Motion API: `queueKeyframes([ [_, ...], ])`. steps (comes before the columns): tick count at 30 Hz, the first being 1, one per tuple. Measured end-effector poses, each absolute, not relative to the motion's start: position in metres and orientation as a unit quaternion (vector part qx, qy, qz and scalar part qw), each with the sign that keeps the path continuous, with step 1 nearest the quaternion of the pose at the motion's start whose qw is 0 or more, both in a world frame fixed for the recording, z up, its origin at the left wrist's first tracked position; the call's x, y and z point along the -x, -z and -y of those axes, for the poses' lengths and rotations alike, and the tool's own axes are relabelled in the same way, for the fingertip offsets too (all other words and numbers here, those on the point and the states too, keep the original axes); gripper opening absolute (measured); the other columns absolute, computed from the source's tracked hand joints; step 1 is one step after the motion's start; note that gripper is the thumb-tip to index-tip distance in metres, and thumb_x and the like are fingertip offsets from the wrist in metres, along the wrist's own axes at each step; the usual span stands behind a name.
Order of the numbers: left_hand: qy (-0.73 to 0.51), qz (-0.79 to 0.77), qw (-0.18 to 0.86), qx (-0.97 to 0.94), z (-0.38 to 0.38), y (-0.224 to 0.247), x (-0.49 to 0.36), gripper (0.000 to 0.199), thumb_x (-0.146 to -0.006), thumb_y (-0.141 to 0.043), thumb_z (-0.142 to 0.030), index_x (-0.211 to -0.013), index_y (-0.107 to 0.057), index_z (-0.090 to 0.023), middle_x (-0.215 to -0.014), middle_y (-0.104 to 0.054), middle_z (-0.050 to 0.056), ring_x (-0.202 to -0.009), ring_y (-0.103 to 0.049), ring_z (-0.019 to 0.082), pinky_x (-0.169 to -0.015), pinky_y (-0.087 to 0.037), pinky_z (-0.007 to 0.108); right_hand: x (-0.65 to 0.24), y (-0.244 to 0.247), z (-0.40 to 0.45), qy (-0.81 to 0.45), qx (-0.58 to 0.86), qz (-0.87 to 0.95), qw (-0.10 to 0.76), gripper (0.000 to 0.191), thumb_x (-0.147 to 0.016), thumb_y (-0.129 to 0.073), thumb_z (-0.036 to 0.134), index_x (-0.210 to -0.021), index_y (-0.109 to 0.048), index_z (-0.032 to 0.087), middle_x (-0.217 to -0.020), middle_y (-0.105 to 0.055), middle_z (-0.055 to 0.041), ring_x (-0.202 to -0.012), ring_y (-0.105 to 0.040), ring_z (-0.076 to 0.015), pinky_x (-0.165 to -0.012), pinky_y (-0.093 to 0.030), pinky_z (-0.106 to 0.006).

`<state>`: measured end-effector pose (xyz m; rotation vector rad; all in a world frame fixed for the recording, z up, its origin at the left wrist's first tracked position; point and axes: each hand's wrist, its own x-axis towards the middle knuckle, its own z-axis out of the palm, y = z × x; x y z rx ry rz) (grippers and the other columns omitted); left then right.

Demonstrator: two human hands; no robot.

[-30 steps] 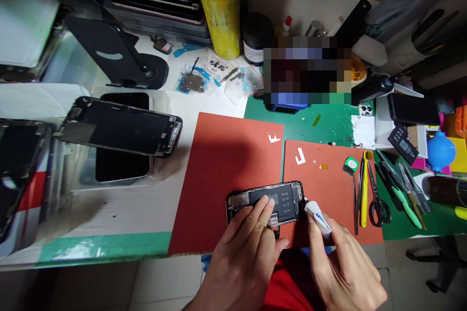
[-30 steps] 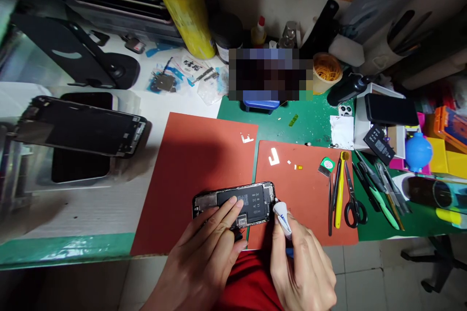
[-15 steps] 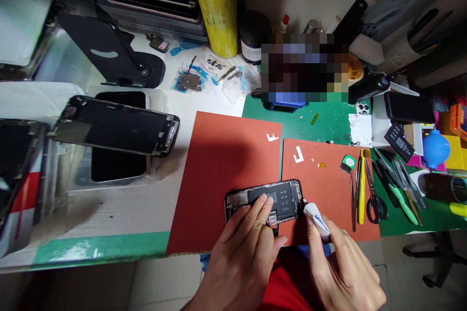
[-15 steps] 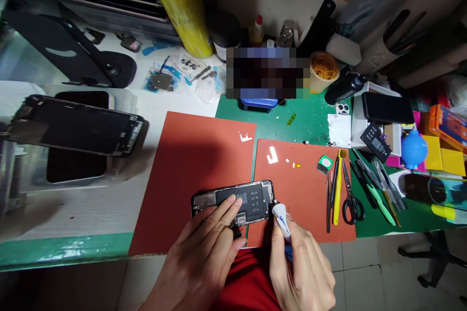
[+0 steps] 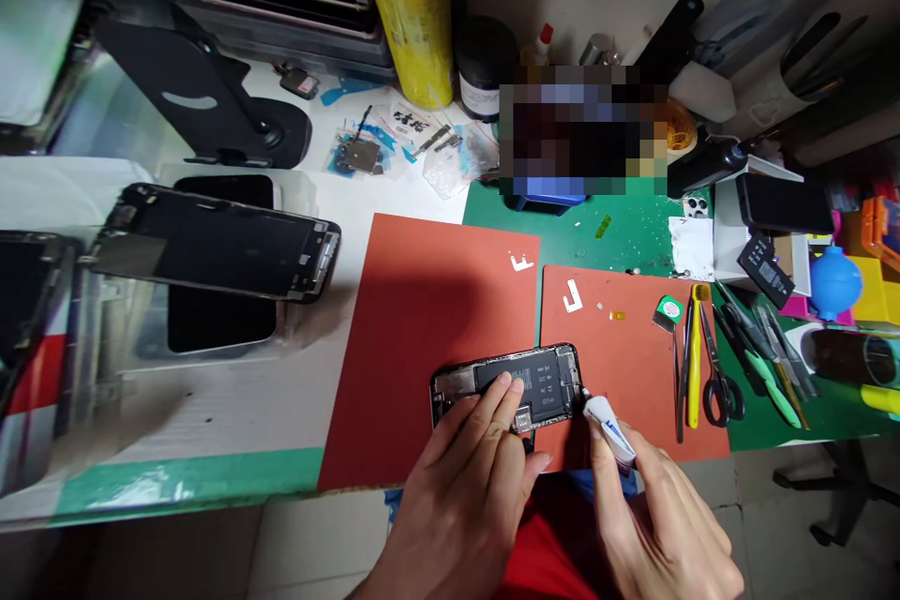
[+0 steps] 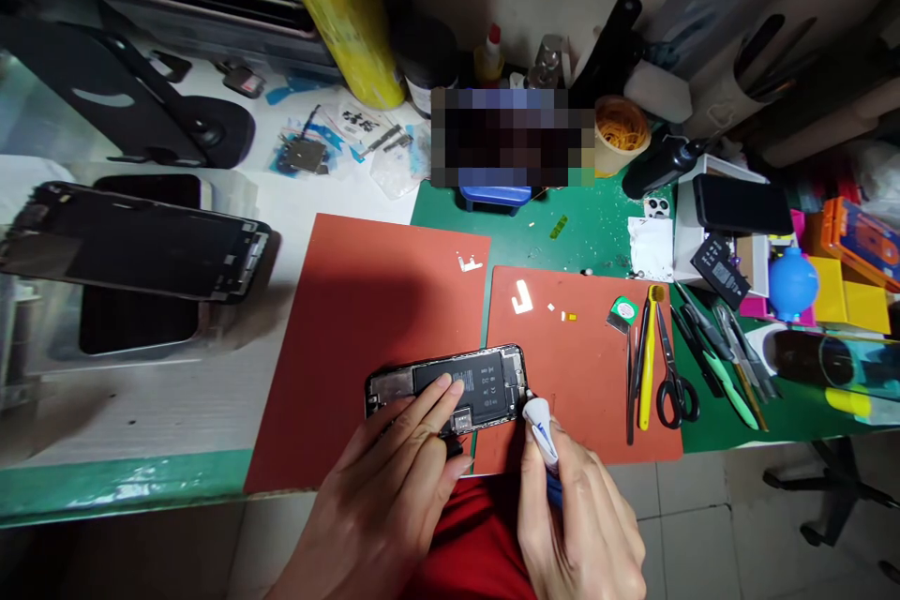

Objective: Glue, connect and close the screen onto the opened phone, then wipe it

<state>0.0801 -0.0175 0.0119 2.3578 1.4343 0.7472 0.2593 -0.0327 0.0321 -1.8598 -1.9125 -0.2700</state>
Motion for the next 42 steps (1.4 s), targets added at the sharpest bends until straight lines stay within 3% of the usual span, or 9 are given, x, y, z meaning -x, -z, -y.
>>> queueKeyframes([
  [20,-0.258,-0.497,0.153,-0.814,0.017,-0.013,-0.079,0.018,-0.111,-0.052,-0.013,-0.101,-0.067,-0.015,-0.143,-0.073,0.019,-0.14,-0.068,0.023,-0.122,-0.04,0.04,-0.254,-0.036,0.036,0.085,0.686,0.68,0.246,0.001,-0.101,-0.076,0.016,-0.099,-0.076,0.015,-0.078,-0.082,-0.0025,-0.064,-0.076,-0.0123,-0.073,-0.056,-0.025],
  [30,-0.257,-0.497,0.148,-0.815,0.018,-0.011,-0.078,0.018,-0.111,-0.052,-0.014,-0.098,-0.065,-0.016,-0.143,-0.074,0.019,-0.14,-0.068,0.024,-0.122,-0.04,0.039,-0.264,-0.036,0.044,0.072,0.674,0.702,0.216,0.011,-0.106,-0.068,0.021,-0.104,-0.078,0.018,-0.084,-0.084,0.0008,-0.064,-0.077,-0.0116,-0.071,-0.058,-0.024],
  [42,-0.253,-0.497,0.153,-0.816,0.017,-0.013,-0.08,0.016,-0.11,-0.054,-0.013,-0.098,-0.065,-0.016,-0.144,-0.073,0.019,-0.14,-0.068,0.025,-0.121,-0.041,0.04,-0.259,-0.039,0.043,0.099,0.698,0.673,0.225,0.001,-0.102,-0.075,0.019,-0.101,-0.075,0.018,-0.079,-0.082,0.0002,-0.063,-0.077,-0.0143,-0.07,-0.057,-0.026],
])
